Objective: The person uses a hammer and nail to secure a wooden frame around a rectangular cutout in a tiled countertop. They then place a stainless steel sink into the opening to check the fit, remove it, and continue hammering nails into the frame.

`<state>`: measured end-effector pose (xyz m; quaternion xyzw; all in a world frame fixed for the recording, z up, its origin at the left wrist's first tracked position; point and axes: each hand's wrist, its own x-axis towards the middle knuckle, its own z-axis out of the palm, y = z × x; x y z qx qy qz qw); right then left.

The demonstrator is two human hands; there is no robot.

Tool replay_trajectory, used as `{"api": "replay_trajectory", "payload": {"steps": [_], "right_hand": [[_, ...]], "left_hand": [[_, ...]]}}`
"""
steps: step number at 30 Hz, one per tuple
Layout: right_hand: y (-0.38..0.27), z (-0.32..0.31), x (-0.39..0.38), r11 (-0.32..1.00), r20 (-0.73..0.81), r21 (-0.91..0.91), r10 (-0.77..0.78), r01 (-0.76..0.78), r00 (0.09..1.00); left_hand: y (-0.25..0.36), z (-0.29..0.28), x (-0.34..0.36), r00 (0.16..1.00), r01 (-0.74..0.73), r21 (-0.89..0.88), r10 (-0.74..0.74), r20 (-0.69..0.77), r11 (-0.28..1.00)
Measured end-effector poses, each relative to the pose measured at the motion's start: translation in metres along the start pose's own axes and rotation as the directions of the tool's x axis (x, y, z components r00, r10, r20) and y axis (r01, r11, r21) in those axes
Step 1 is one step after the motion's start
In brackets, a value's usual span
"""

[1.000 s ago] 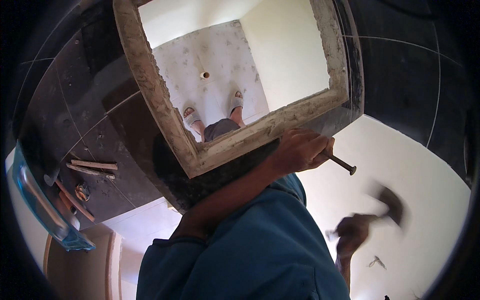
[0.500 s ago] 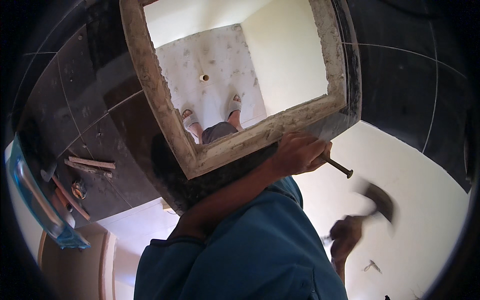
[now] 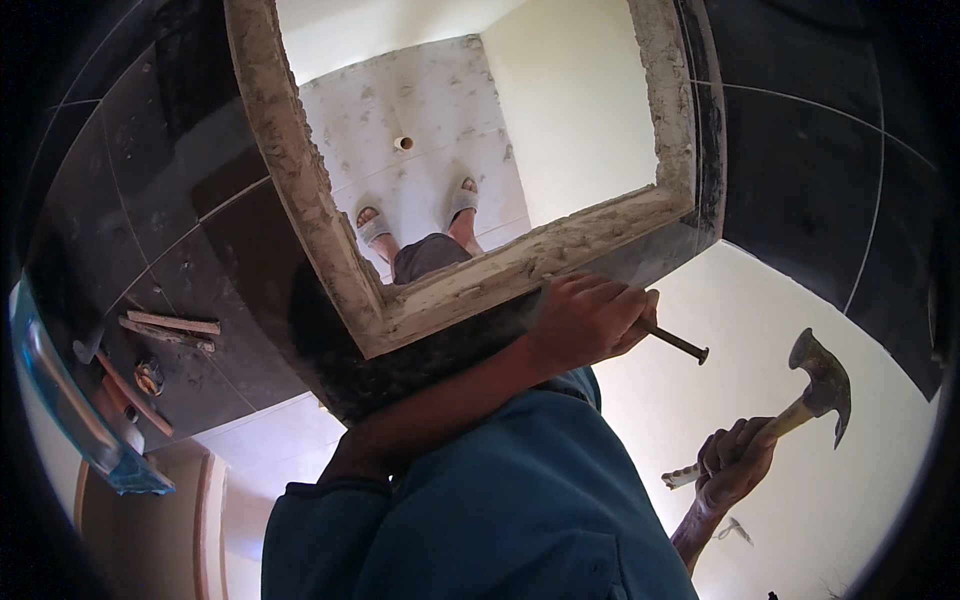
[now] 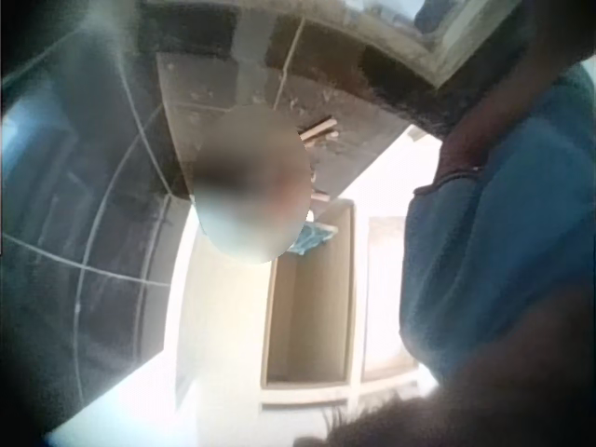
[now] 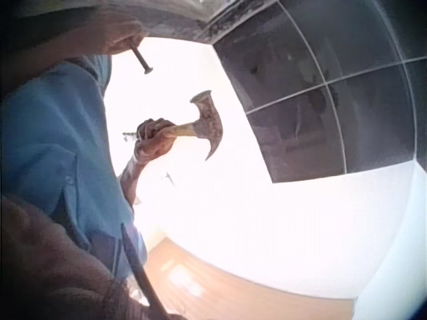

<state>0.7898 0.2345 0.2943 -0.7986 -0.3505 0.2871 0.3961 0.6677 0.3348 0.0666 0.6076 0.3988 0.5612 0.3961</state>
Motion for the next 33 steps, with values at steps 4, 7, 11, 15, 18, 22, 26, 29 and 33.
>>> {"api": "replay_trajectory", "payload": {"steps": [4, 7, 11, 15, 18, 22, 26, 29, 33], "right_hand": [[0.001, 0.005, -0.002, 1.0, 0.06, -0.023, -0.014, 0.015, 0.998], [0.002, 0.004, -0.008, 1.0, 0.077, -0.011, -0.009, 0.01, 0.997], [-0.003, 0.012, -0.009, 1.0, 0.095, 0.007, -0.004, 0.003, 0.995], [-0.004, 0.011, -0.009, 0.999, 0.106, 0.028, -0.029, 0.026, 0.994], [-0.005, 0.004, -0.01, 0.999, 0.112, 0.039, -0.038, 0.034, 0.993], [-0.012, 0.003, -0.012, 0.963, 0.059, 0.143, -0.238, 0.228, 0.969], [-0.003, 0.011, -0.028, 0.883, 0.281, -0.393, -0.148, 0.255, 0.948], [-0.004, 0.014, -0.027, 0.882, 0.226, -0.441, -0.068, 0.164, 0.972], [0.007, 0.001, -0.022, 0.895, 0.347, -0.164, -0.34, 0.414, 0.874]], "left_hand": [[-0.001, -0.002, 0.0, 0.998, -0.02, -0.023, 0.018, -0.056, 1.0], [-0.003, -0.002, 0.002, 0.997, -0.034, -0.06, 0.03, -0.077, 0.998], [-0.003, -0.001, 0.006, 0.995, -0.026, -0.079, 0.018, -0.094, 0.997], [-0.003, 0.002, 0.005, 0.993, 0.009, -0.116, -0.022, -0.114, 0.993], [-0.002, 0.0, 0.007, 0.992, 0.028, -0.098, -0.039, -0.119, 0.995], [-0.002, -0.004, 0.007, 0.991, 0.015, -0.104, -0.028, -0.131, 0.994], [-0.002, -0.01, 0.006, 0.995, 0.025, -0.085, -0.033, -0.097, 0.996], [-0.003, -0.009, 0.005, 0.993, 0.009, -0.089, -0.019, -0.113, 0.996], [-0.006, -0.007, 0.0, 0.99, -0.022, -0.121, 0.004, -0.141, 0.992]]}}
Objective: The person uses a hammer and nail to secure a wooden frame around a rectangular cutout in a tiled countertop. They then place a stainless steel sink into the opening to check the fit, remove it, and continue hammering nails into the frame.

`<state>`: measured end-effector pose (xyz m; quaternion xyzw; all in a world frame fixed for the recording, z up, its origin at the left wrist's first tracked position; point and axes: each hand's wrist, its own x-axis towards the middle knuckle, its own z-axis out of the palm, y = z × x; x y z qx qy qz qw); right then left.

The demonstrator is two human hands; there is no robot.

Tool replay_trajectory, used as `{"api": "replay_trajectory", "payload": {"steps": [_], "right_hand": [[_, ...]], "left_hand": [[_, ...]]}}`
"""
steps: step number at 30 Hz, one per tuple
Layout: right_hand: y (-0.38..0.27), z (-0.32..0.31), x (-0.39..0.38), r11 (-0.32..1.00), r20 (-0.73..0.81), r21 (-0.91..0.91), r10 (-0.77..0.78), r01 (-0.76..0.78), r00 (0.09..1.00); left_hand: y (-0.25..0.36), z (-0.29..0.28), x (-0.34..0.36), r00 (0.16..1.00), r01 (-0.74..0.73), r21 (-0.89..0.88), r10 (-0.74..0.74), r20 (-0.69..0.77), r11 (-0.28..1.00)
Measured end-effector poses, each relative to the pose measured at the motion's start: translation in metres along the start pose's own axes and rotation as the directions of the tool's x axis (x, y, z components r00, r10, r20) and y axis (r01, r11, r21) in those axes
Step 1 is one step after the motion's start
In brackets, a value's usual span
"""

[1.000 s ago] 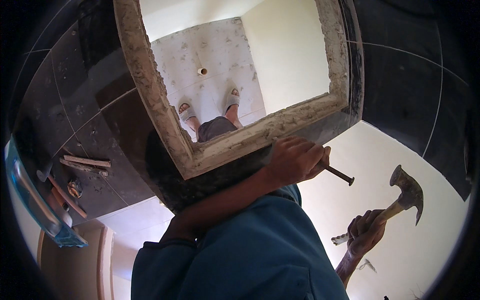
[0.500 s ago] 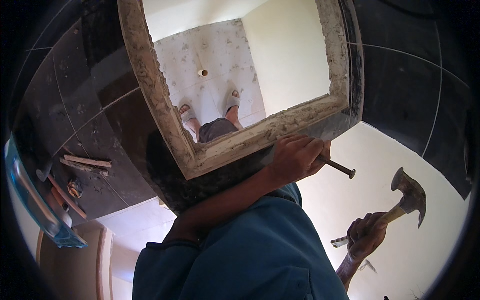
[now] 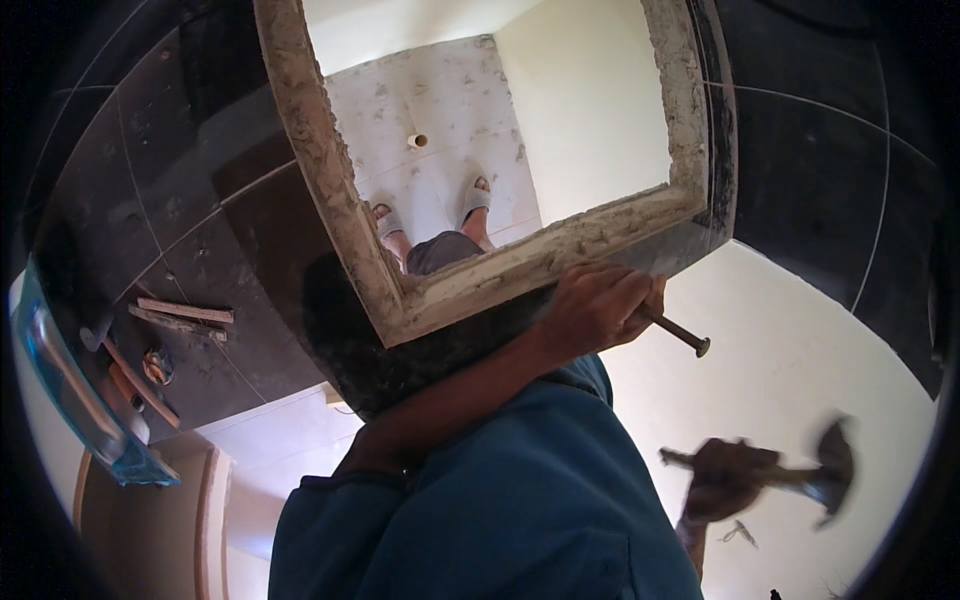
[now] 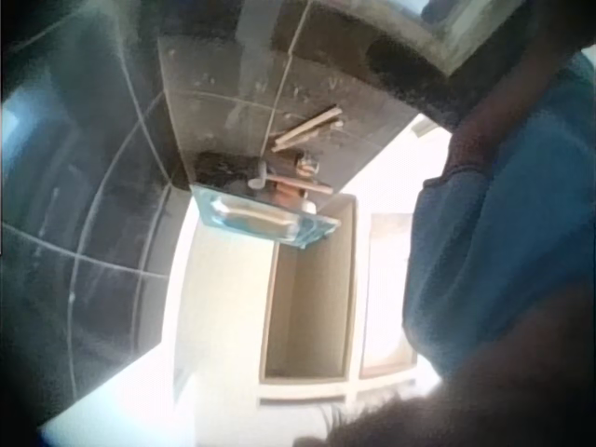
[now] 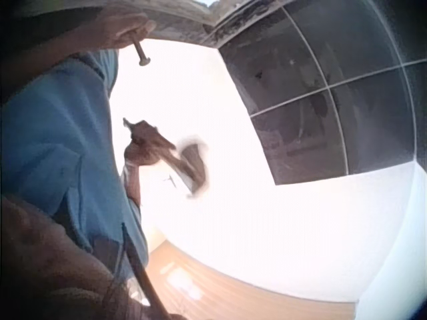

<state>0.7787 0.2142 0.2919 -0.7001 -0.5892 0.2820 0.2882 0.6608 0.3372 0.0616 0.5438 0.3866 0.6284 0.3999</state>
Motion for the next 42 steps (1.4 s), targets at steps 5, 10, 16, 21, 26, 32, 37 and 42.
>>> {"api": "replay_trajectory", "payload": {"steps": [5, 10, 16, 21, 26, 32, 37, 42], "right_hand": [[0.0, 0.018, 0.0, 0.925, -0.142, 0.345, 0.221, -0.161, 0.965], [0.008, -0.003, 0.01, 0.939, -0.23, 0.304, 0.234, -0.158, 0.945], [0.002, -0.004, 0.03, 0.913, -0.487, 0.343, 0.374, -0.221, 0.789], [0.015, -0.01, 0.02, 0.89, -0.355, 0.412, 0.351, -0.192, 0.867], [0.016, -0.003, 0.014, 0.877, -0.276, 0.434, 0.345, -0.204, 0.897], [0.008, -0.003, 0.022, 0.885, -0.28, 0.422, 0.335, -0.198, 0.9], [0.003, -0.01, 0.025, 0.916, -0.311, 0.369, 0.282, -0.158, 0.908], [-0.015, -0.013, 0.034, 0.987, -0.518, 0.149, 0.13, -0.06, 0.846]], "left_hand": [[-0.004, -0.005, -0.004, 0.993, 0.096, 0.114, -0.103, 0.057, 0.989], [0.008, 0.011, 0.016, 0.982, -0.186, 0.072, 0.183, 0.039, 0.98], [0.02, 0.062, 0.026, 0.989, -0.056, -0.005, 0.056, 0.14, 0.998], [0.001, 0.068, 0.025, 0.99, 0.085, 0.011, -0.085, 0.113, 0.996], [-0.012, 0.065, 0.022, 0.981, 0.109, -0.047, -0.1, 0.166, 0.993], [-0.013, 0.065, 0.024, 0.983, 0.084, -0.047, -0.075, 0.168, 0.995], [-0.009, 0.062, 0.024, 0.977, 0.127, -0.056, -0.115, 0.181, 0.99], [-0.013, 0.064, 0.023, 0.989, 0.077, -0.09, -0.065, 0.133, 0.993]]}}
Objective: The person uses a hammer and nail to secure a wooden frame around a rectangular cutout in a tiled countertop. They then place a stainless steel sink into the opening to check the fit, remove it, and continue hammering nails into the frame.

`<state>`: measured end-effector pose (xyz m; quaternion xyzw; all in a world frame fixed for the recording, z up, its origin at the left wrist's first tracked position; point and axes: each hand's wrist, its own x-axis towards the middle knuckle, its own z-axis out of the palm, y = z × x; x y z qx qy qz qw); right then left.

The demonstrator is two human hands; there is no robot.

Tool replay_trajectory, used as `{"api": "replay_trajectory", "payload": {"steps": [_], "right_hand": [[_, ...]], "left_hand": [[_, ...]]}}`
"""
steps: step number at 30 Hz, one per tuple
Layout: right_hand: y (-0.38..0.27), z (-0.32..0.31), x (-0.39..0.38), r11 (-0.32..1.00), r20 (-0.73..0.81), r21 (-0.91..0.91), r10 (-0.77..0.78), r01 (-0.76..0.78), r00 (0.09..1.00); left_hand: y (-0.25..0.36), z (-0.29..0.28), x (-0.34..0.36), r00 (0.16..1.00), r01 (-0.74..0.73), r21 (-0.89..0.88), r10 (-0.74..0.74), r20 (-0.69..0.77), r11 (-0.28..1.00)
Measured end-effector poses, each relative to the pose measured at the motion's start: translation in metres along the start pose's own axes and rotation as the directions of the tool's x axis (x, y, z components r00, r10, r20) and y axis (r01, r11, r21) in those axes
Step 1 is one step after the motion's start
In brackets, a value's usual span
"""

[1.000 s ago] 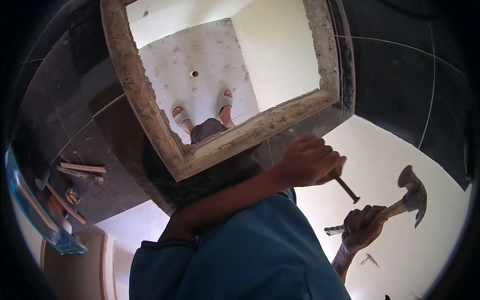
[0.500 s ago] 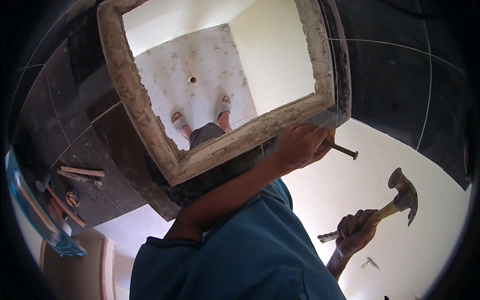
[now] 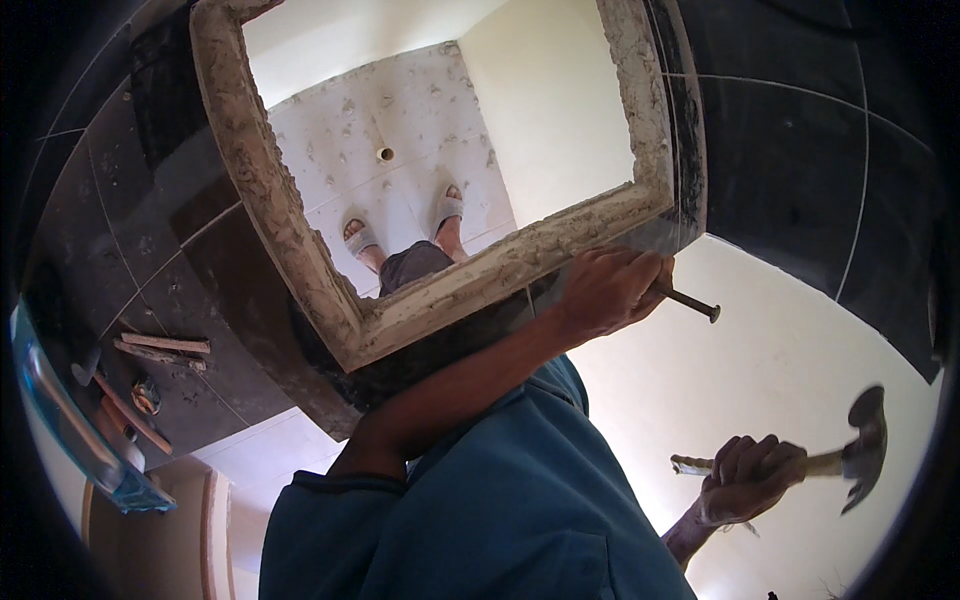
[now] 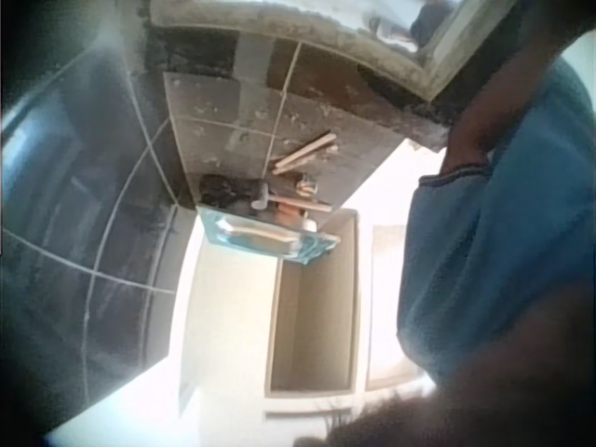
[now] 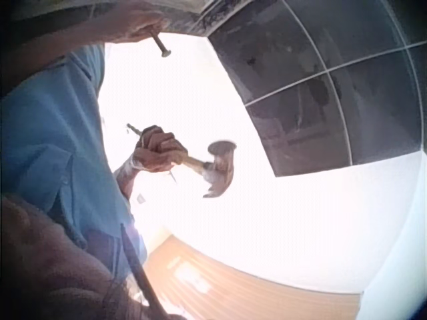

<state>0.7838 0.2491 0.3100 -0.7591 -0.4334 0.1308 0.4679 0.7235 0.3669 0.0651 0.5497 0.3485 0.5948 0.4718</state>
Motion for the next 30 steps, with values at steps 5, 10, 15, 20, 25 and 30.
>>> {"api": "replay_trajectory", "payload": {"steps": [5, 10, 15, 20, 25, 30], "right_hand": [[0.038, 0.009, -0.03, 0.661, 0.293, -0.71, 0.59, -0.241, 0.753], [0.051, -0.015, -0.032, 0.987, 0.229, 0.113, 0.085, -0.114, 0.97], [0.045, 0.012, -0.033, 0.814, -0.471, 0.581, 0.343, -0.007, 0.813], [0.061, 0.007, -0.04, 0.97, 0.123, -0.127, 0.224, -0.208, 0.967], [0.04, -0.002, -0.021, 0.986, 0.158, -0.091, 0.152, -0.139, 0.976], [0.047, 0.004, -0.024, 0.957, -0.006, -0.046, 0.287, -0.286, 0.958]], "left_hand": [[0.0, 0.001, -0.008, 0.997, -0.066, 0.096, 0.062, 0.046, 0.993], [-0.003, -0.001, -0.004, 0.997, -0.069, 0.004, 0.069, 0.025, 0.998], [0.001, 0.004, -0.003, 0.998, -0.064, -0.023, 0.065, 0.02, 0.998], [0.003, 0.002, 0.002, 0.999, -0.042, 0.05, 0.042, 0.002, 0.998], [0.001, 0.001, 0.001, 0.999, -0.03, 0.074, 0.029, 0.014, 0.997], [-0.006, -0.001, -0.005, 1.0, 0.01, 0.065, -0.012, 0.023, 0.998]]}}
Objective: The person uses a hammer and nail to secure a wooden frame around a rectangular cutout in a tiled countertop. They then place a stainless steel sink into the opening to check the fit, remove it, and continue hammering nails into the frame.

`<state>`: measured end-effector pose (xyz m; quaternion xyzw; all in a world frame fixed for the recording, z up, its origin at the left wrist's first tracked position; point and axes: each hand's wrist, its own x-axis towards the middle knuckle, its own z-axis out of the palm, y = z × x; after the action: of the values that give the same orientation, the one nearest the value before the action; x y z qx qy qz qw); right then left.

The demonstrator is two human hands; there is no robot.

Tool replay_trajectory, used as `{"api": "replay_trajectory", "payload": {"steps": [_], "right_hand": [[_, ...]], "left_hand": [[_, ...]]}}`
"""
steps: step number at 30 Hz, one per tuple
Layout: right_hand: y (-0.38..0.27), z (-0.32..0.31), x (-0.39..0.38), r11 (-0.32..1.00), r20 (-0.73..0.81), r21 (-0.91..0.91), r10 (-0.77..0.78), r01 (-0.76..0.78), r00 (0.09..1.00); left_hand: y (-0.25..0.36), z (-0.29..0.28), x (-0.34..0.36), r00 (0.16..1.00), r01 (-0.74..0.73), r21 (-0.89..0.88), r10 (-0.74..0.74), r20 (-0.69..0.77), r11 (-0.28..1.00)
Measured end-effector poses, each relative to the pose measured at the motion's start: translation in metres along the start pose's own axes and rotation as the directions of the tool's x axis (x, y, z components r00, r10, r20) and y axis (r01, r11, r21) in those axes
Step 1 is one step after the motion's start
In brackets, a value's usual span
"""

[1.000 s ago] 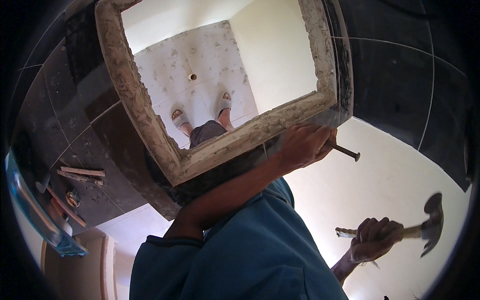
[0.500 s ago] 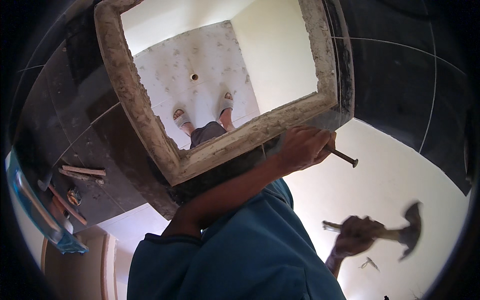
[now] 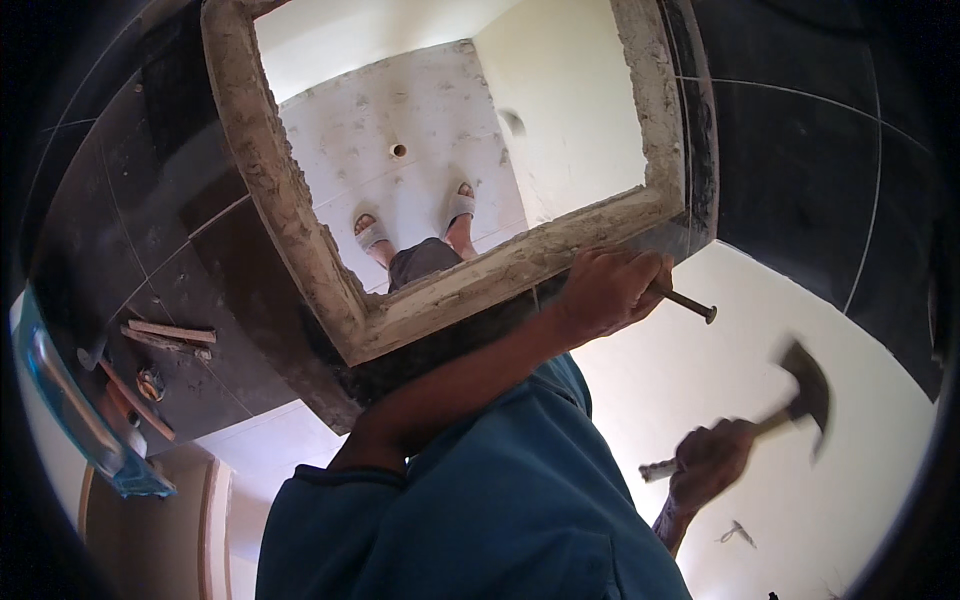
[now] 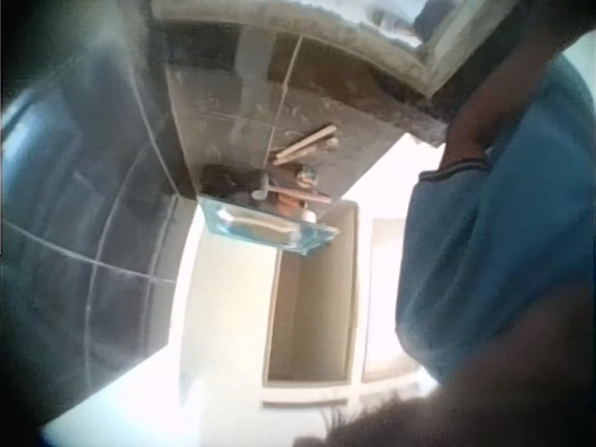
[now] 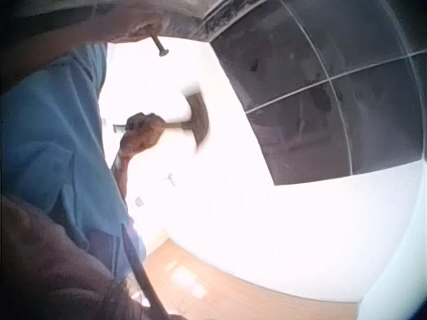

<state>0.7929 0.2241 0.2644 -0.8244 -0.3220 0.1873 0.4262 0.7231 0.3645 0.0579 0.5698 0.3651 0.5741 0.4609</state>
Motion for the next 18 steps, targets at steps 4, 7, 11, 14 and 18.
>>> {"api": "replay_trajectory", "payload": {"steps": [4, 7, 11, 14, 18], "right_hand": [[-0.012, -0.005, 0.013, 0.99, -0.087, 0.044, -0.133, 0.137, 0.987], [-0.013, 0.001, 0.015, 0.994, -0.005, -0.011, -0.109, 0.109, 0.994], [-0.014, 0.007, 0.012, 0.999, 0.003, 0.023, -0.031, 0.031, 1.0], [-0.018, 0.011, 0.01, 0.999, 0.017, -0.006, -0.041, 0.041, 0.999], [-0.018, 0.008, 0.006, 0.999, 0.016, 0.017, -0.042, 0.042, 0.999]], "left_hand": [[0.016, -0.002, 0.0, 0.997, -0.078, 0.062, 0.078, 0.009, 0.995], [0.028, -0.008, 0.002, 0.998, -0.063, 0.053, 0.063, -0.008, 0.997], [0.022, -0.016, -0.004, 1.0, 0.026, 0.06, -0.025, -0.017, 0.998], [0.021, -0.019, -0.002, 0.999, 0.006, 0.041, -0.005, -0.042, 0.999], [0.022, -0.02, -0.002, 0.999, -0.003, 0.018, 0.004, -0.046, 1.0]]}}
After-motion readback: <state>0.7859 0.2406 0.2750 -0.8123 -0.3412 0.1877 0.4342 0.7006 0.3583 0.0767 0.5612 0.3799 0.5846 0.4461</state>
